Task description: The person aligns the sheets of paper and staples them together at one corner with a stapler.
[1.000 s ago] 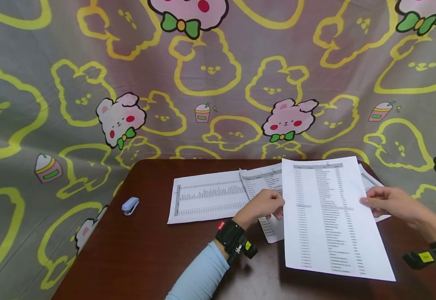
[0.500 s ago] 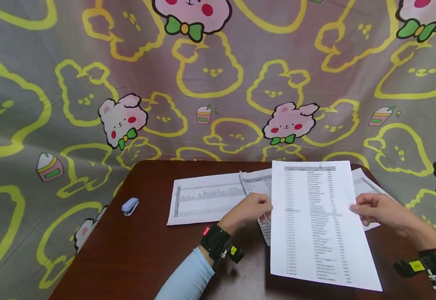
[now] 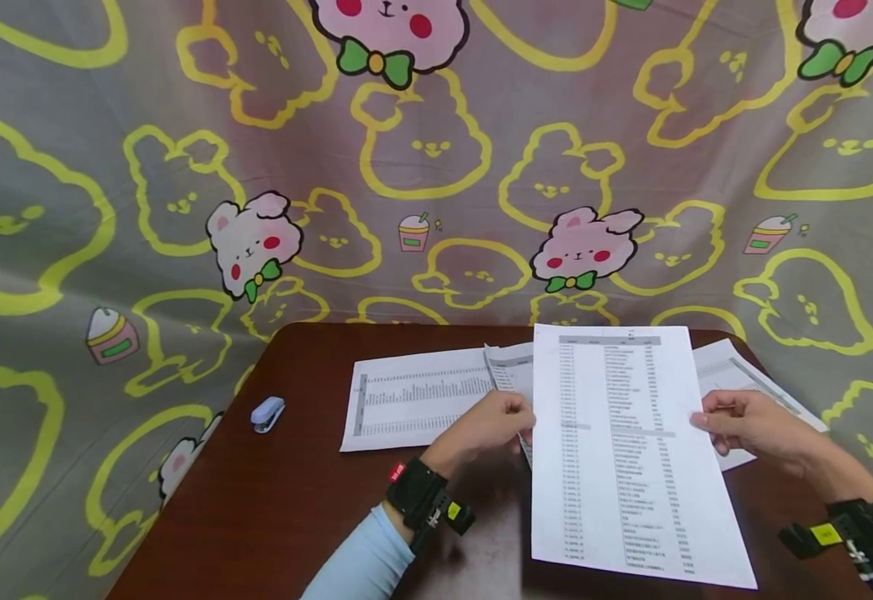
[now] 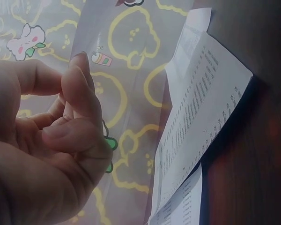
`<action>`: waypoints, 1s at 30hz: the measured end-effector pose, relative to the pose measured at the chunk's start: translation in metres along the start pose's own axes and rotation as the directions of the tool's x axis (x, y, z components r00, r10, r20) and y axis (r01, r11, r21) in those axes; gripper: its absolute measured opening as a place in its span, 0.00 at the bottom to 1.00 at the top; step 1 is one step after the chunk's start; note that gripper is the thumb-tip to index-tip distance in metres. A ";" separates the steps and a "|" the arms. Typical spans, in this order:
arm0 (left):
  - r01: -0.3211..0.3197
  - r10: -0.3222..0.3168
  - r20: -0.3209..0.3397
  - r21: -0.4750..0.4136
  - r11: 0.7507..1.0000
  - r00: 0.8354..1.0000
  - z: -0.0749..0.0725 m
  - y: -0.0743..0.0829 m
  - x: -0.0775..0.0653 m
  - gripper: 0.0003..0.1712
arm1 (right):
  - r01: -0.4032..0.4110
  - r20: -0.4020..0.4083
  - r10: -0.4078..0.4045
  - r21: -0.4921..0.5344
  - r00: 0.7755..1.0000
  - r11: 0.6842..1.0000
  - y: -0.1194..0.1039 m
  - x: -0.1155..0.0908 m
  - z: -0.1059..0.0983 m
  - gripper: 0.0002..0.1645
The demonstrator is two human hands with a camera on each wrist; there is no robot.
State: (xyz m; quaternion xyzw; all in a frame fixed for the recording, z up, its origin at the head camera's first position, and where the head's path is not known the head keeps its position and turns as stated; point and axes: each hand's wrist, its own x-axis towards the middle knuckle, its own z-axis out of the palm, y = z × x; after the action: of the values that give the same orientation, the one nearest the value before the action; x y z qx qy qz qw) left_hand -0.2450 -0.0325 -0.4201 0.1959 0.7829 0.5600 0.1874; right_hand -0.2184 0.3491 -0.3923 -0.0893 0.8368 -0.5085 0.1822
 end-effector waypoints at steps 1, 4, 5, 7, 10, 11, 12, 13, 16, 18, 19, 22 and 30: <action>-0.003 0.003 -0.005 -0.001 1.000 1.000 0.000 0.000 -0.001 0.09 | 0.003 0.010 -0.003 0.010 1.000 1.000 0.000 0.000 0.000 0.18; -0.002 0.003 -0.020 0.006 1.000 1.000 -0.001 0.001 -0.003 0.09 | 0.008 0.025 -0.009 0.026 1.000 1.000 0.000 0.001 0.001 0.16; -0.002 0.002 -0.022 0.007 1.000 1.000 -0.002 0.002 -0.004 0.09 | 0.011 0.026 -0.012 0.027 1.000 1.000 0.000 0.001 0.002 0.16; 0.001 -0.001 -0.023 0.009 1.000 1.000 -0.003 0.003 -0.006 0.09 | 0.004 0.019 -0.004 0.032 1.000 0.999 0.000 0.002 0.003 0.15; -0.002 0.003 -0.026 0.019 1.000 1.000 -0.005 0.004 -0.008 0.09 | -0.004 0.010 0.003 0.039 1.000 0.999 -0.001 0.003 0.004 0.16; -0.004 0.005 -0.027 0.020 1.000 1.000 -0.006 0.004 -0.008 0.09 | 0.002 0.012 -0.002 0.036 1.000 0.999 -0.002 0.003 0.005 0.16; -0.004 0.004 -0.025 0.018 1.000 1.000 -0.007 0.004 -0.009 0.09 | 0.000 0.010 0.000 0.035 1.000 0.999 -0.002 0.003 0.006 0.17; -0.006 0.006 -0.023 0.016 1.000 1.000 -0.008 0.004 -0.011 0.10 | -0.004 0.008 0.004 0.035 1.000 0.999 -0.004 0.004 0.007 0.18; 0.001 -0.001 -0.021 0.004 1.000 1.000 -0.011 0.003 -0.015 0.10 | -0.010 0.007 0.010 0.022 1.000 1.000 -0.007 0.006 0.011 0.20; 0.002 -0.002 -0.019 -0.001 1.000 1.000 -0.013 0.002 -0.018 0.10 | -0.019 0.000 0.019 0.017 1.000 1.000 -0.009 0.007 0.013 0.22; 0.001 -0.001 -0.019 -0.001 1.000 1.000 -0.014 0.001 -0.019 0.10 | -0.024 -0.002 0.024 0.015 1.000 1.000 -0.009 0.008 0.014 0.23; -0.011 0.012 -0.022 0.003 1.000 1.000 -0.017 0.000 -0.022 0.10 | -0.016 -0.003 0.016 0.003 1.000 1.000 -0.011 0.010 0.016 0.25; 0.001 -0.002 -0.030 -0.012 1.000 1.000 -0.026 -0.009 -0.033 0.10 | 0.024 0.023 -0.024 0.012 0.999 1.000 -0.012 0.015 0.029 0.21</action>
State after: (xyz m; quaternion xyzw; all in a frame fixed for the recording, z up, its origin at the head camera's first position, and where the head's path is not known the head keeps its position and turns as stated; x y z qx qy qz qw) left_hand -0.2310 -0.0732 -0.4183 0.1856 0.7825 0.5674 0.1770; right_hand -0.2209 0.3153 -0.3969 -0.1042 0.8304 -0.5146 0.1864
